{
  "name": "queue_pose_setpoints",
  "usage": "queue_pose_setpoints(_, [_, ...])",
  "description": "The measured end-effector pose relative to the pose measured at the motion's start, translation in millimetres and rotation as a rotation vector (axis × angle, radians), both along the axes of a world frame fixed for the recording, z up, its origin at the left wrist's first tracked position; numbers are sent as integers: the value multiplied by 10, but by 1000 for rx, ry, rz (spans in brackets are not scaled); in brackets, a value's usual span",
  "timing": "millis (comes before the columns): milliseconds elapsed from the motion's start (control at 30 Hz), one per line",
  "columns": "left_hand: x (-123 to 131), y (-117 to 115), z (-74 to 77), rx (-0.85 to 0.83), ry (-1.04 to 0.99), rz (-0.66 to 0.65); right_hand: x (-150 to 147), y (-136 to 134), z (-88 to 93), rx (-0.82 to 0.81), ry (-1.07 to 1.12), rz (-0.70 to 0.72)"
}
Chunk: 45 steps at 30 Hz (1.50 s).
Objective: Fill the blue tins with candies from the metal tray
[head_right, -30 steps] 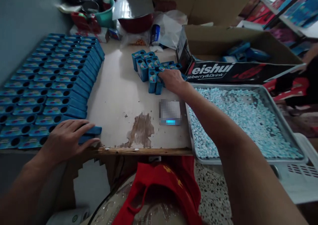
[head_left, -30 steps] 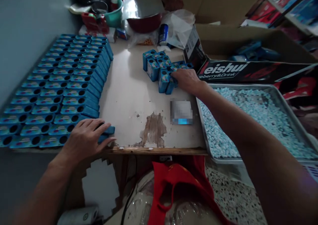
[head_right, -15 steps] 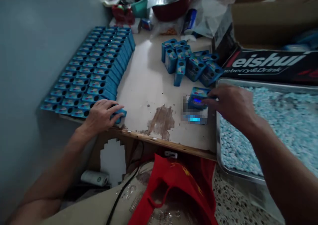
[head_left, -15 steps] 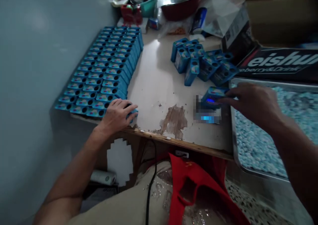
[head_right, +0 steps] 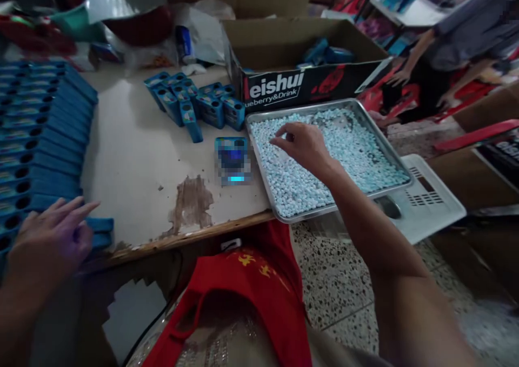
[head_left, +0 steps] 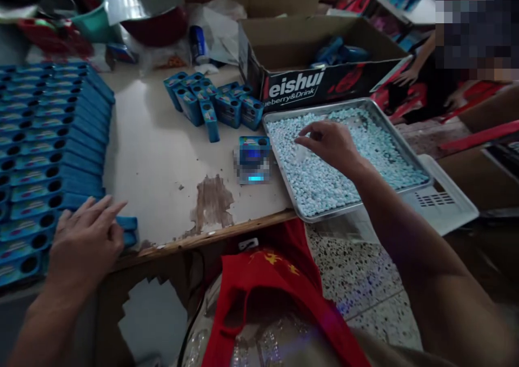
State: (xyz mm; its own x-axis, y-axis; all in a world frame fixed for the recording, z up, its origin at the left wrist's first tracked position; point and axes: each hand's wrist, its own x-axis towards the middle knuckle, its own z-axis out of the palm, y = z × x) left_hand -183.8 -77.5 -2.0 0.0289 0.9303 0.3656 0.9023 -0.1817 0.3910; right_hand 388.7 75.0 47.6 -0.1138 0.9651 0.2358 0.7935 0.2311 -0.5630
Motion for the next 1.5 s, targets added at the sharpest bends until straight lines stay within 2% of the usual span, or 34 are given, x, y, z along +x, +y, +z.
queue_pose_setpoints(67, [-17, 6, -26, 44, 25, -21, 300, -113, -152, -22, -86, 29])
queue_pose_setpoints(133, [-53, 16, -43, 73, 89, -38, 488, -264, -358, -20, -193, 126])
queue_pose_setpoints(200, [-87, 23, -45, 69, 174, -49, 546, -430, -572, -32, -302, 261])
queue_pose_setpoints(300, [-106, 20, -14, 84, 260, -67, 473, -622, -818, -102, -439, 410])
queue_pose_setpoints(400, [-79, 6, 57, 112, 284, -95, 359, -661, -910, -115, -549, 398])
queue_pose_setpoints(500, [13, 3, 155, 136, 284, -99, 282, -585, -890, -121, -648, 394])
queue_pose_setpoints(567, [126, 16, 208, 184, 279, -86, 247, -531, -867, -190, -613, 391])
queue_pose_setpoints(633, [281, 41, 226, 243, 273, -89, 223, -499, -867, -277, -427, 318])
queue_pose_setpoints(700, [469, 77, 205, 293, 268, -104, 215, -478, -888, -346, -75, 155])
queue_pose_setpoints(800, [798, 182, 111, 287, 264, -159, 256, -414, -908, -410, 491, -118])
queue_pose_setpoints(867, [1037, 329, 16, 257, 238, -199, 312, -331, -876, -452, 739, -205])
queue_pose_setpoints(933, [1280, 576, -108, 204, 136, -226, 366, -219, -801, -480, 907, -210])
queue_pose_setpoints(1000, [1498, 928, -265, 131, -84, -213, 380, -89, -706, -518, 1197, -248])
queue_pose_setpoints(1067, [1664, 1326, -444, 70, -373, -119, 331, 50, -623, -553, 1471, -306])
queue_pose_setpoints(1133, [1766, 1668, -621, 44, -609, 39, 231, 181, -580, -550, 1571, -374])
queue_pose_setpoints(1233, [1830, 1899, -829, 10, -740, 161, 78, 310, -618, -456, 1513, -439])
queue_pose_setpoints(1333, [1842, 1839, -933, -18, -707, 110, 24, 327, -751, -333, 1333, -374])
queue_pose_setpoints(1433, [1836, 1752, -962, -27, -654, 52, 45, 279, -874, -201, 974, -265])
queue_pose_setpoints(1500, [1833, 1752, -966, -26, -645, 38, 57, 248, -910, -140, 647, -196])
